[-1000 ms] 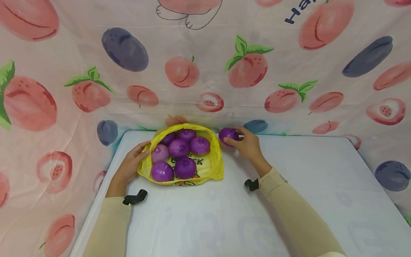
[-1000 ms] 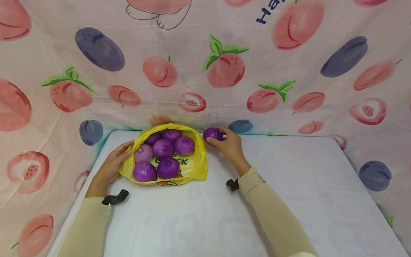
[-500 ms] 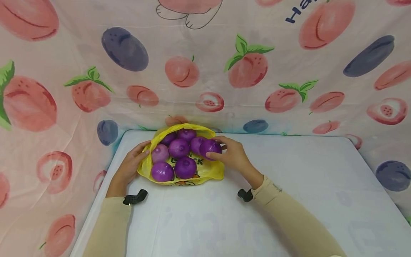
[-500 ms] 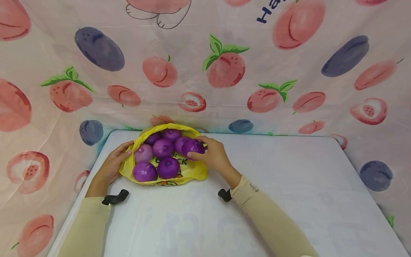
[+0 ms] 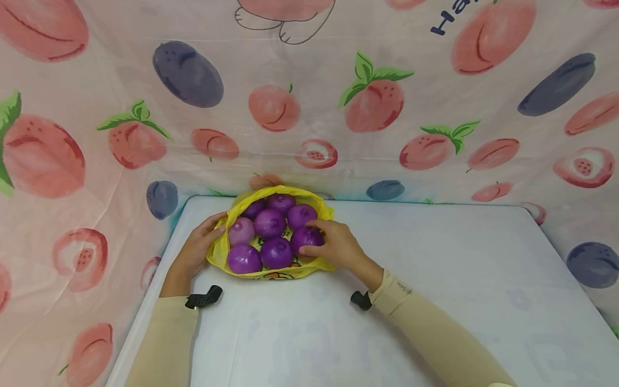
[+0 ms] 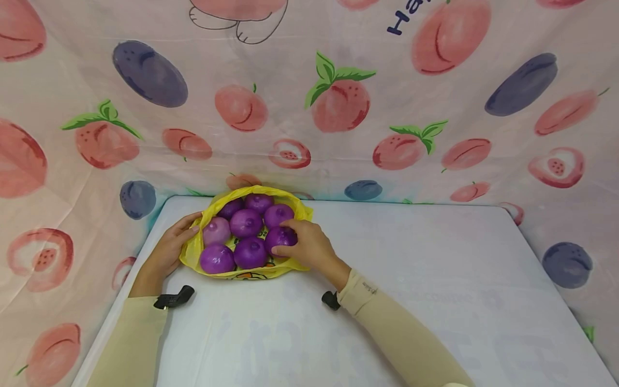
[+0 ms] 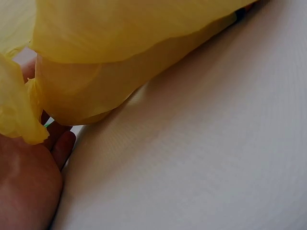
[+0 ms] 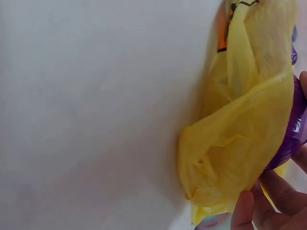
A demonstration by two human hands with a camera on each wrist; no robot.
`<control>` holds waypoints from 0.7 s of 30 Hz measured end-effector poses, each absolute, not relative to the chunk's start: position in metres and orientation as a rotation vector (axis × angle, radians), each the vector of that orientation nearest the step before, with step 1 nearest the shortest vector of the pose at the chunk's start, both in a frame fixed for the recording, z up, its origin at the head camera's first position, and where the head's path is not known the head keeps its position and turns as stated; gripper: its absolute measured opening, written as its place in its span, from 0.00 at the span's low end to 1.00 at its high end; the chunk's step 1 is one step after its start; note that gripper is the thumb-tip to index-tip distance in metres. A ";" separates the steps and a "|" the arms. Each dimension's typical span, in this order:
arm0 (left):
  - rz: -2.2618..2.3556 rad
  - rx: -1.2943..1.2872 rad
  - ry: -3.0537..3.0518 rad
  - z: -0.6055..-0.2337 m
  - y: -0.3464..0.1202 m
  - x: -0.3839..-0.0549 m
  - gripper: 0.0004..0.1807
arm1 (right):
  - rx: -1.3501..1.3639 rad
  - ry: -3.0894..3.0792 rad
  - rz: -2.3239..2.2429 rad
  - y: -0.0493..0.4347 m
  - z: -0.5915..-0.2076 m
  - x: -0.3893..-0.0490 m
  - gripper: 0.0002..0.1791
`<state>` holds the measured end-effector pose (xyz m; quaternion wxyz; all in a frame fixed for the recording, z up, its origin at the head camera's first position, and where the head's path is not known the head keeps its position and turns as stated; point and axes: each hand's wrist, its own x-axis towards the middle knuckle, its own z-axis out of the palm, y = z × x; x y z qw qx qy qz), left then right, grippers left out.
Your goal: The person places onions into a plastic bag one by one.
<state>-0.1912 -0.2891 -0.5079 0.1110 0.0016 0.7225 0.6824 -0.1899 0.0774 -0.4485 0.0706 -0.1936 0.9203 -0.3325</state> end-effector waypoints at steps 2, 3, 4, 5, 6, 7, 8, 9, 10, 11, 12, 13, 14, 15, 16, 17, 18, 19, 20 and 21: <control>2.012 0.007 2.114 -0.508 -0.289 -0.191 0.32 | -0.589 2.773 -0.983 0.077 -0.450 -0.190 0.36; 2.016 0.013 2.110 -0.507 -0.289 -0.191 0.32 | -0.591 2.776 -0.975 0.077 -0.451 -0.190 0.36; 2.020 0.016 2.106 -0.507 -0.289 -0.191 0.31 | -0.594 2.777 -0.967 0.077 -0.451 -0.189 0.36; 2.023 0.015 2.105 -0.507 -0.289 -0.191 0.31 | -0.593 2.778 -0.961 0.077 -0.452 -0.189 0.36; 2.023 0.016 2.107 -0.507 -0.289 -0.191 0.31 | -0.591 2.780 -0.955 0.077 -0.452 -0.189 0.36; 2.025 0.014 2.105 -0.507 -0.288 -0.191 0.31 | -0.590 2.782 -0.950 0.077 -0.452 -0.189 0.36; 2.026 0.016 2.104 -0.507 -0.288 -0.191 0.31 | -0.586 2.782 -0.950 0.077 -0.453 -0.189 0.36; 2.024 0.016 2.106 -0.507 -0.288 -0.191 0.31 | -0.583 2.782 -0.951 0.077 -0.453 -0.188 0.36; 2.022 0.013 2.108 -0.507 -0.287 -0.191 0.31 | -0.582 2.782 -0.952 0.077 -0.454 -0.189 0.36; 2.018 0.012 2.113 -0.507 -0.287 -0.192 0.31 | -0.581 2.782 -0.957 0.077 -0.454 -0.189 0.36; 2.016 0.011 2.115 -0.507 -0.287 -0.192 0.31 | -0.581 2.781 -0.963 0.077 -0.455 -0.189 0.36; 2.015 0.009 2.115 -0.507 -0.287 -0.192 0.31 | -0.580 2.781 -0.969 0.077 -0.455 -0.189 0.36; 2.014 0.011 2.117 -0.507 -0.287 -0.192 0.31 | -0.578 2.780 -0.975 0.077 -0.456 -0.189 0.36; 2.013 0.010 2.118 -0.507 -0.287 -0.193 0.31 | -0.572 2.779 -0.979 0.078 -0.456 -0.190 0.36; 2.013 0.010 2.117 -0.507 -0.287 -0.193 0.31 | -0.566 2.780 -0.979 0.078 -0.456 -0.190 0.37; 2.015 0.008 2.114 -0.508 -0.288 -0.193 0.31 | -0.560 2.781 -0.979 0.078 -0.456 -0.190 0.37; 2.015 0.007 2.114 -0.508 -0.288 -0.193 0.31 | -0.555 2.781 -0.979 0.078 -0.456 -0.190 0.38; 2.017 0.006 2.113 -0.508 -0.288 -0.193 0.31 | -0.552 2.783 -0.976 0.079 -0.455 -0.190 0.38; 2.017 0.003 2.114 -0.508 -0.288 -0.193 0.31 | -0.550 2.784 -0.976 0.080 -0.454 -0.190 0.38; 2.015 0.003 2.115 -0.508 -0.288 -0.193 0.31 | -0.547 2.784 -0.979 0.081 -0.453 -0.190 0.39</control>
